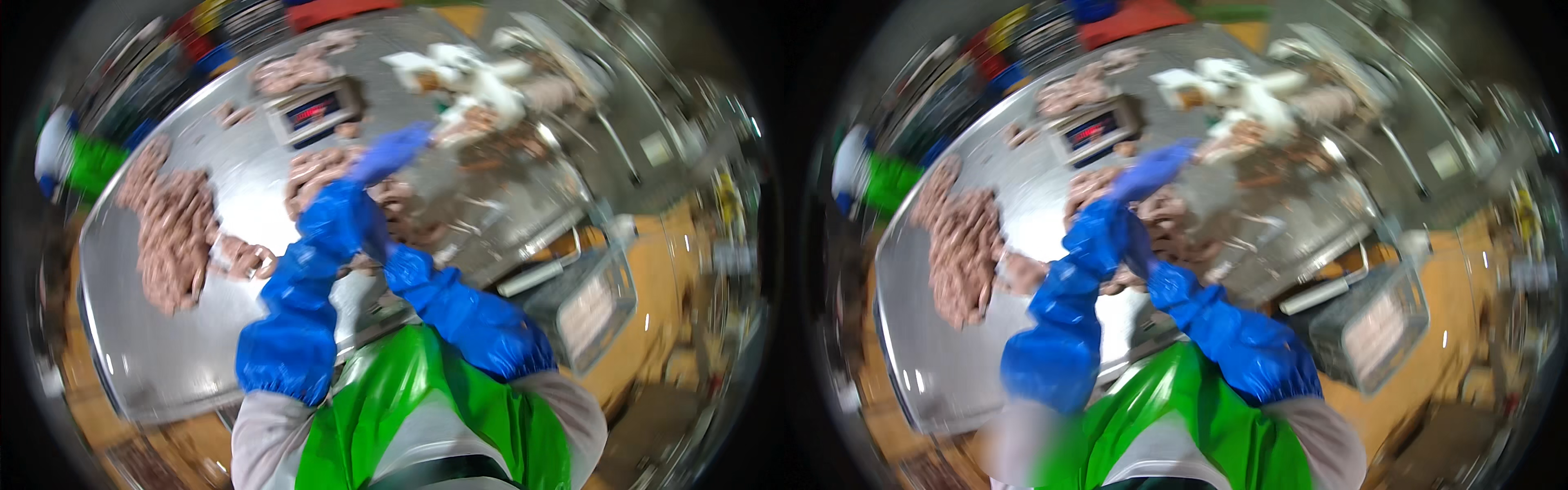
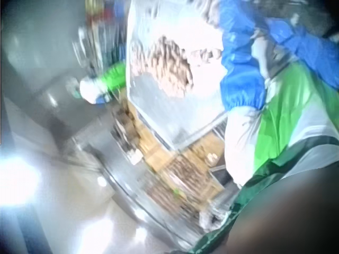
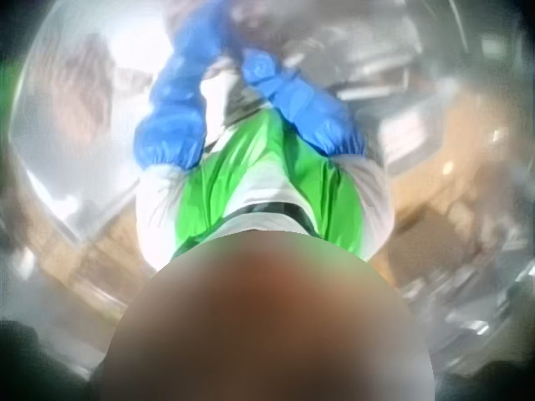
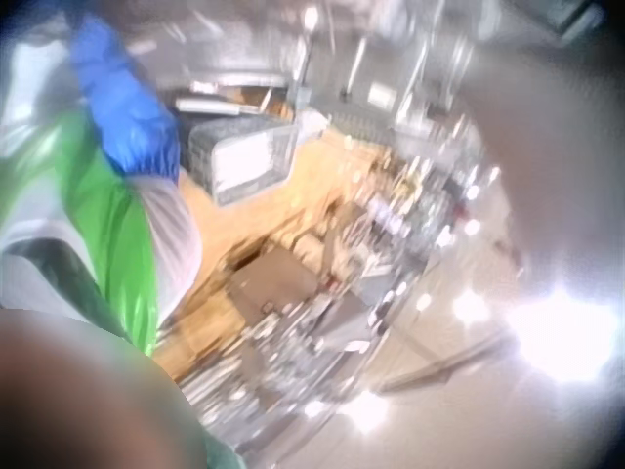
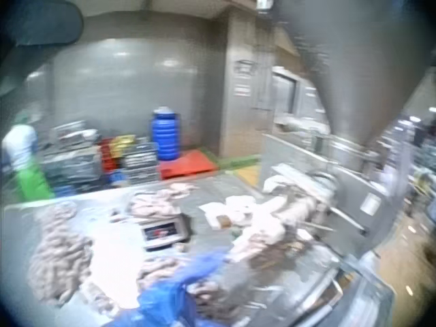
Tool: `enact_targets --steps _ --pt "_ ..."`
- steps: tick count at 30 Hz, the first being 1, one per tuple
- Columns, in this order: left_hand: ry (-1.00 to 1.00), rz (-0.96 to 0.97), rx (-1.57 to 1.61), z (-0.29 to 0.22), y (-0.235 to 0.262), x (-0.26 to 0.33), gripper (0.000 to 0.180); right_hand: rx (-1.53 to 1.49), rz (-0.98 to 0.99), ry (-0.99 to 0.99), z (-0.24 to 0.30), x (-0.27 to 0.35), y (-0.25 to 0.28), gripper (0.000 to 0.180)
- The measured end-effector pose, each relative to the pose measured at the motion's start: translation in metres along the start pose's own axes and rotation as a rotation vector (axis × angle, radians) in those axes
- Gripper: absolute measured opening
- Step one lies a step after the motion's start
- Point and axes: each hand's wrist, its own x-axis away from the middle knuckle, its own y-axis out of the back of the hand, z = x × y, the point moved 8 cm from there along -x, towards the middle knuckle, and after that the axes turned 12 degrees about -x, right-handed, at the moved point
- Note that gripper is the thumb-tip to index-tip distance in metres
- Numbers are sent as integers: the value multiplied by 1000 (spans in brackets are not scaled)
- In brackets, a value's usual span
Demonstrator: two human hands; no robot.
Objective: The person operates a sausage stuffer, guiding the casing as it fills with meat. They repeatedly pinch and twist the casing to form individual links, then place the finished sausages onto a metal table. The person also handles the stuffer nozzle and casing during setup.
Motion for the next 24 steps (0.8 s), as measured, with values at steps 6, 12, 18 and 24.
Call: enact_targets --steps 6,12,18,24 --pt "68 50 -558 21 20 44 41 -531 54 -281 29 0 28 39" --pt "137 224 -1083 50 51 67 42 -929 758 -270 98 -38 -15 39" --pt "38 45 -121 2 -3 4 50 -567 256 -252 -19 -9 -16 38" --pt "203 207 -617 56 43 66 42 -763 140 17 89 -39 44 29"
